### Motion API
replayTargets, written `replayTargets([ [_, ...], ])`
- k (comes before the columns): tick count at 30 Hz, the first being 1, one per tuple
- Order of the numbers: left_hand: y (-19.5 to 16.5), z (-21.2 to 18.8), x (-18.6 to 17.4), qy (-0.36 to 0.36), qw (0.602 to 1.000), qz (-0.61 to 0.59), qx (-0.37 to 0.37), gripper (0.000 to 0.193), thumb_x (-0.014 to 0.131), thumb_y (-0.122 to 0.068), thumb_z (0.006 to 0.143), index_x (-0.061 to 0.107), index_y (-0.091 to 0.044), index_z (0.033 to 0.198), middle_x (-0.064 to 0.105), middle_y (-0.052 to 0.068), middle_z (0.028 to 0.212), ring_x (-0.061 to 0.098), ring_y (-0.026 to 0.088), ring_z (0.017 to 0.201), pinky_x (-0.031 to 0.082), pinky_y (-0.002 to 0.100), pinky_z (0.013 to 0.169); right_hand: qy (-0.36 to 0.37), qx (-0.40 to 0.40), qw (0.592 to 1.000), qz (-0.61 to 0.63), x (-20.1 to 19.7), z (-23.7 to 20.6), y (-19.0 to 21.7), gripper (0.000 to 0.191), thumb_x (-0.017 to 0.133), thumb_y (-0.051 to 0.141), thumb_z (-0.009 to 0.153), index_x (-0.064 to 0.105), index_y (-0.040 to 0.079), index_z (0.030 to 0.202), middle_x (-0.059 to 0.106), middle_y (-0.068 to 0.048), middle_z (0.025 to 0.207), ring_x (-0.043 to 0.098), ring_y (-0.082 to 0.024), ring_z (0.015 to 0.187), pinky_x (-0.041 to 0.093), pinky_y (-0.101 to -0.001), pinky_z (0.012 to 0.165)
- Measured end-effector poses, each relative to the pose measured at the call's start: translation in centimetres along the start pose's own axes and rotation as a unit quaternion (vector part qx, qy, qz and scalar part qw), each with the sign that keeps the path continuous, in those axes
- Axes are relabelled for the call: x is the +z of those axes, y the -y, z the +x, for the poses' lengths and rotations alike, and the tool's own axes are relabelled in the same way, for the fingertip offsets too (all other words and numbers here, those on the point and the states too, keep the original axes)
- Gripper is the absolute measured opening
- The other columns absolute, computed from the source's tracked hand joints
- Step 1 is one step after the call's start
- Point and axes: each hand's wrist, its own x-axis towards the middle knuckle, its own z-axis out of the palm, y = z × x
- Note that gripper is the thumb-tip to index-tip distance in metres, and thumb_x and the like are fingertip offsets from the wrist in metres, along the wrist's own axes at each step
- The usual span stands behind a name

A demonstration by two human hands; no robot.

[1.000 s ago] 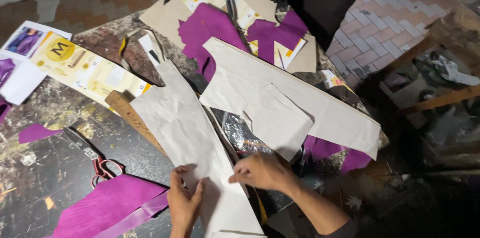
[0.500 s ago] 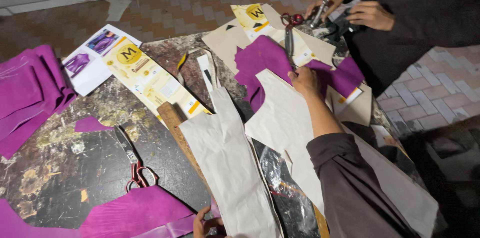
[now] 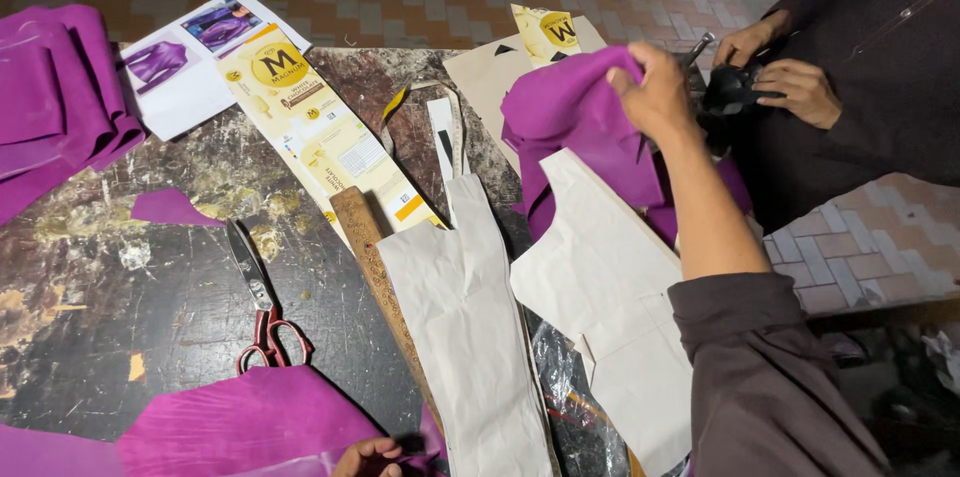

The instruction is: The person cuts a long strip of purple fabric using scissors, then places a white paper pattern on the fabric, traces its outline with chalk, and cuts along the traced line to produce a shaped fabric piece.

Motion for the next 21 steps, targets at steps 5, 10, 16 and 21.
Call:
replayTargets([
  [5, 0.9, -0.2, -2.2, -0.063, 0.990, 0.114, 0.062, 0.022, 0.076, -0.004, 0.085, 0.070, 0.000, 0.105, 0.079, 0.012, 0.088, 0.074, 0.016, 0.080, 0.060, 0.032, 0.075, -0.121, -0.141, 0.980, 0.072, -5.0, 2.8, 4.4, 0.015, 0.071, 0.002, 0.099, 0.067, 0.001, 0.113, 0.073, -0.010, 0.100, 0.067, -0.018, 0.087, 0.053, -0.0330, 0.082],
  [10, -6.7, -1.2, -3.0, -0.123, 0.948, 0.267, 0.121, 0.019, 0.078, -0.007, 0.083, 0.076, -0.006, 0.102, 0.081, 0.008, 0.087, 0.074, 0.015, 0.077, 0.058, 0.030, 0.074, -0.066, -0.254, 0.962, 0.078, -8.8, 1.5, 12.9, 0.015, 0.070, -0.001, 0.105, 0.068, -0.001, 0.120, 0.075, -0.011, 0.108, 0.069, -0.018, 0.093, 0.054, -0.0315, 0.088],
  [16, -23.5, -3.5, 0.7, -0.102, 0.851, 0.412, 0.309, 0.032, 0.076, -0.012, 0.083, 0.070, -0.006, 0.114, 0.067, 0.015, 0.126, 0.067, 0.021, 0.112, 0.059, 0.033, 0.080, -0.041, -0.295, 0.950, -0.088, -8.5, -3.7, 21.6, 0.029, 0.083, 0.027, 0.106, 0.072, 0.000, 0.102, 0.073, -0.011, 0.082, 0.067, -0.016, 0.072, 0.051, -0.0320, 0.063],
  [21, -28.8, -5.7, 6.5, -0.057, 0.765, 0.376, 0.519, 0.103, 0.092, -0.031, 0.063, 0.035, -0.011, 0.147, 0.029, 0.020, 0.150, 0.035, 0.036, 0.144, 0.041, 0.046, 0.119, 0.035, -0.269, 0.956, 0.113, -4.8, -9.0, 29.5, 0.049, 0.072, 0.033, 0.105, 0.061, 0.000, 0.070, 0.060, -0.011, 0.063, 0.054, -0.017, 0.057, 0.044, -0.0367, 0.053],
])
